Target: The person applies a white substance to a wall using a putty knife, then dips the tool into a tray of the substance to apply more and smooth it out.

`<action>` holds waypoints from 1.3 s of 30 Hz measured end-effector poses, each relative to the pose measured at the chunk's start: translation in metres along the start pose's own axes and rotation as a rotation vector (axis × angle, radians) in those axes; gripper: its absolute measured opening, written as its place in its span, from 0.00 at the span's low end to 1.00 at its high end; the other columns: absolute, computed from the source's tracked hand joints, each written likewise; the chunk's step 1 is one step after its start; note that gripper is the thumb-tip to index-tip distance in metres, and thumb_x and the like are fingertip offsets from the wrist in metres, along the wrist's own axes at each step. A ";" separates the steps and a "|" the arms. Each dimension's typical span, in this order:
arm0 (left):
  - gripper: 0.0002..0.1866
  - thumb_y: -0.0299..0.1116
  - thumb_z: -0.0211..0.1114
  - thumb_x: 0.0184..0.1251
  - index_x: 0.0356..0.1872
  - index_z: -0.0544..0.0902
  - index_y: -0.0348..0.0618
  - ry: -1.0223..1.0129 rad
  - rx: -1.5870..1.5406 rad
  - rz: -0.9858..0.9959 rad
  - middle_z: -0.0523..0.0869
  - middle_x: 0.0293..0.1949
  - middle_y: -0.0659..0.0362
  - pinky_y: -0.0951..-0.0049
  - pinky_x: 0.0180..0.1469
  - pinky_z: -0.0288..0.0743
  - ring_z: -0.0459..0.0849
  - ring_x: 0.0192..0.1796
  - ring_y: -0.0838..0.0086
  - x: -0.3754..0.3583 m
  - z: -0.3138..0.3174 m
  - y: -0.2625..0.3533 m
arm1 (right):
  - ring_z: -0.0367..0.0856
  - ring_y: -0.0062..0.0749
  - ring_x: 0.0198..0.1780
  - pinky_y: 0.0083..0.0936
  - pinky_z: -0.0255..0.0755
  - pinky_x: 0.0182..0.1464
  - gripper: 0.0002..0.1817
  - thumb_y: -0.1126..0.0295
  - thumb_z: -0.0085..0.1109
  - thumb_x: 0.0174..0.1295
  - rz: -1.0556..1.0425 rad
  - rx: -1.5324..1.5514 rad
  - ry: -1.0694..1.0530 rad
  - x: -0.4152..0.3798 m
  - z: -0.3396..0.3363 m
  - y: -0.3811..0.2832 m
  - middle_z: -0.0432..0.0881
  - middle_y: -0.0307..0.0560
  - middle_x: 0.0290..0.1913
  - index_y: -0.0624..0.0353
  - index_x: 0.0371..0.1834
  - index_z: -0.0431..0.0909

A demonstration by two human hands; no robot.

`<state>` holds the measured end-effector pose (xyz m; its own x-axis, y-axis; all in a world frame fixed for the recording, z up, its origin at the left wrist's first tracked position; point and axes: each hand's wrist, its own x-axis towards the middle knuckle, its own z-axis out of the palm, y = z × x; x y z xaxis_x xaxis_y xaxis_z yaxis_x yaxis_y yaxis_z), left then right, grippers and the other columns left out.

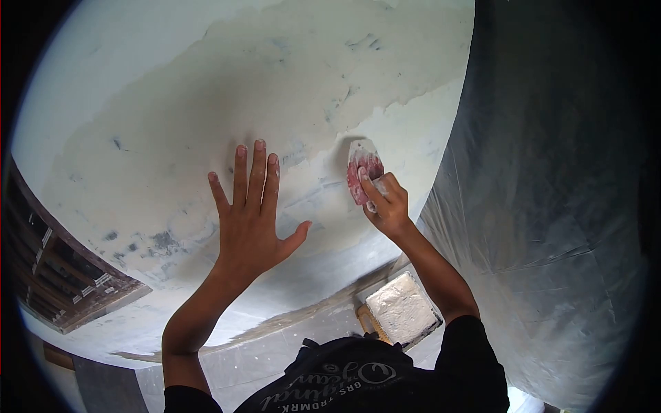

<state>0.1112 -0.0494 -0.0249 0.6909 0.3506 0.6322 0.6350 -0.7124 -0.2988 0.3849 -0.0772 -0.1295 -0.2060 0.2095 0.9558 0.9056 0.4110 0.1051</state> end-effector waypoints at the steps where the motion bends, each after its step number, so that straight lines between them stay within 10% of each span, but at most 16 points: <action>1: 0.58 0.55 0.70 0.52 0.76 0.47 0.34 0.002 0.000 0.004 0.45 0.78 0.40 0.27 0.70 0.27 0.40 0.80 0.46 -0.001 0.000 0.000 | 0.72 0.41 0.29 0.32 0.71 0.29 0.37 0.88 0.64 0.29 0.053 0.011 0.068 0.016 -0.005 -0.002 0.73 0.49 0.29 0.68 0.54 0.79; 12: 0.60 0.53 0.71 0.51 0.77 0.43 0.37 0.062 -0.028 0.032 0.44 0.78 0.40 0.27 0.69 0.25 0.38 0.80 0.45 -0.001 -0.009 -0.002 | 0.81 0.51 0.37 0.35 0.78 0.35 0.35 0.83 0.70 0.38 0.348 -0.019 0.077 0.031 0.070 -0.064 0.78 0.59 0.44 0.61 0.58 0.78; 39: 0.56 0.61 0.61 0.61 0.77 0.42 0.35 0.148 -0.060 0.116 0.43 0.77 0.36 0.26 0.68 0.24 0.36 0.79 0.41 -0.003 -0.026 -0.031 | 0.79 0.55 0.36 0.39 0.75 0.37 0.32 0.82 0.64 0.46 0.679 -0.178 0.334 0.105 0.063 -0.052 0.79 0.63 0.36 0.73 0.60 0.72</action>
<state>0.0806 -0.0438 0.0010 0.6969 0.1745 0.6956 0.5296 -0.7792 -0.3351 0.2929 -0.0210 -0.0523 0.5126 0.0747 0.8554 0.8449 0.1335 -0.5180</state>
